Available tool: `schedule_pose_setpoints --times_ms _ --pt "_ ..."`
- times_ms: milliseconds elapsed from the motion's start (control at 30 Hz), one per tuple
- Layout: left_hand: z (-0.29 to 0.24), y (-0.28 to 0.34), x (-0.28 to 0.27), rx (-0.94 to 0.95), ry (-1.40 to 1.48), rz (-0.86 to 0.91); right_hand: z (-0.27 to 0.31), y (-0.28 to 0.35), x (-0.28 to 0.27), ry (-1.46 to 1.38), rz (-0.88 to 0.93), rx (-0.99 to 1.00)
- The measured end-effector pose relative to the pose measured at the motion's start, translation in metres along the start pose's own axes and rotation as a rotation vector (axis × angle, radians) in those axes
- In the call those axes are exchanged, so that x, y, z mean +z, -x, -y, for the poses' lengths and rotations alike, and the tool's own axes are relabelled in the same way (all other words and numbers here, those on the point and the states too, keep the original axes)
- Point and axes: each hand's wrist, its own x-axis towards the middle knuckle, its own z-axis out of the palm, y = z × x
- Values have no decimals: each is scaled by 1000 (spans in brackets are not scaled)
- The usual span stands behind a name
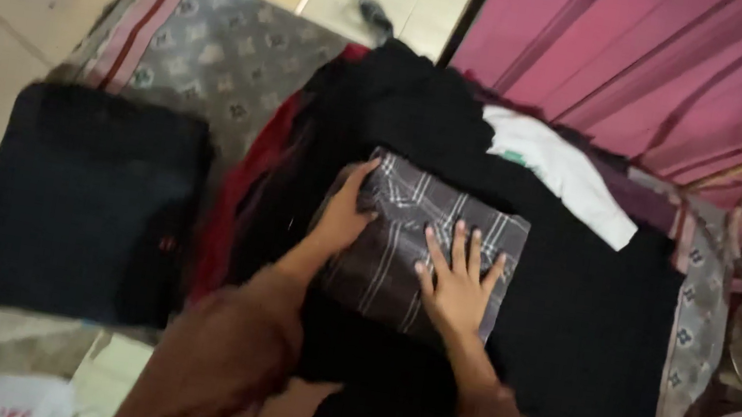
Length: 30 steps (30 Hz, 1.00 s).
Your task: The person folds several pieces of clothing, including a black shirt and a plaid shirt, on a bed. They smooth out the garments, fold the sleeves and sides, and stack the folded items neatly on the bed.
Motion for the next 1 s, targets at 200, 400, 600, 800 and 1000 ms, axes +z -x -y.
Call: schedule_pose_setpoints --times_ms 200,400,600,800,1000 --pt "-73 11 4 301 -418 -213 7 -3 7 86 96 40" --pt "-21 -64 34 314 -891 26 82 24 -20 -173 65 -202" --pt "27 -137 33 101 -1052 474 73 42 42 200 -25 -397" --pt "-50 -125 -37 222 -426 617 18 67 -11 -396 -70 -191" --pt "-209 -60 -81 -151 83 709 -20 57 -145 -1105 -497 247"
